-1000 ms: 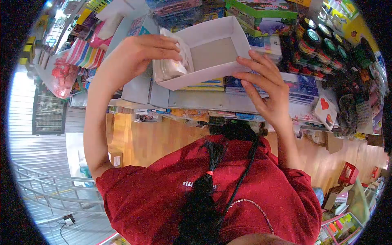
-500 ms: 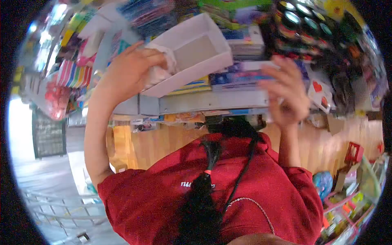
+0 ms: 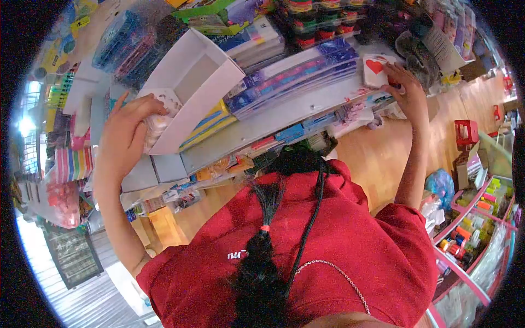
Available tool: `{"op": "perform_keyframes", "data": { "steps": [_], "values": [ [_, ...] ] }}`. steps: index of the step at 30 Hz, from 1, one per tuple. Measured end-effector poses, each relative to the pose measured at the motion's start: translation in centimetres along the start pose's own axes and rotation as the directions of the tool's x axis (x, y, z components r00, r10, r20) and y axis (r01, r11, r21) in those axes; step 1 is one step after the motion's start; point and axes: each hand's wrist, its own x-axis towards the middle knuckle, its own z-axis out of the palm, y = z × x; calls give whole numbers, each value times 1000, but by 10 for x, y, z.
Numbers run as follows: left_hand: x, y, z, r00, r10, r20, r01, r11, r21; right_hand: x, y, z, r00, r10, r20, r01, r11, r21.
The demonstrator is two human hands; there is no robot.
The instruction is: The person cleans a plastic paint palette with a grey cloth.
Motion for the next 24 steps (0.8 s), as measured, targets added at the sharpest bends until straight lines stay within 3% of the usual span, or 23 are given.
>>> {"op": "perform_keyframes", "data": {
  "steps": [1, 4, 7, 10, 11, 12, 13, 15, 16, 17, 18, 19, 20, 21, 22, 23, 24],
  "values": [
    [-1, -1, 0, 1000, 3, 0, -3, 1000, -3, -1, -2, -2, 999, 28, 41, -29, 999, 21],
    [-6, -2, 3, 999, 27, -20, -26, 999, 34, -4, -3, 4, 994, -94, -48, 90, 993, -73],
    [-10, -4, 8, 997, 45, -67, -42, 998, 46, -8, 12, 4, 996, -78, -34, 77, 997, -19],
    [-17, 3, -1, 994, 2, -110, -1, 1000, 12, -26, -6, -20, 963, 53, -263, -15, 989, 145],
    [-20, 7, -6, 992, -16, -122, 15, 1000, -9, -33, 8, -15, 913, 117, -391, -12, 965, 261],
    [-24, 9, -10, 987, -32, -155, 27, 999, -39, -43, 42, -6, 858, 180, -482, -94, 976, 198],
    [-27, 12, -14, 981, -41, -189, 29, 997, -69, -41, 18, -13, 780, 400, -481, -213, 893, 397],
    [-27, 17, -17, 964, -9, -264, -20, 994, -106, -33, -4, 8, 728, 504, -464, -104, 751, 652],
    [-26, 24, -16, 950, -18, -312, -51, 976, -211, -31, -14, 21, 700, 557, -447, -39, 655, 755],
    [-24, 35, -14, 933, -28, -358, -90, 946, -310, -21, -55, 21, 758, 478, -444, 111, 576, 810],
    [-22, 46, -12, 915, -41, -401, -136, 905, -403, -4, -114, 15, 829, 265, -493, 332, 477, 814],
    [-21, 57, -7, 918, 2, -395, -205, 857, -472, 10, -170, 7, 823, -11, -567, 542, 308, 781],
    [-19, 64, -3, 919, 46, -392, -270, 799, -537, 19, -214, 2, 762, -215, -610, 642, 138, 754],
    [-17, 65, 1, 905, 170, -391, -380, 735, -561, 22, -241, -4, 728, -309, -612, 668, 118, 735],
    [-15, 65, 2, 873, 287, -394, -479, 655, -584, 23, -262, -2, 734, -288, -615, 643, 5, 765],
    [-16, 65, -4, 844, 272, -463, -515, 654, -554, 26, -272, 3, 742, -299, -599, 623, -22, 782],
    [-17, 66, -10, 809, 255, -529, -547, 656, -521, 27, -278, 0, 787, -286, -547, 584, 58, 810]
  ]
}}
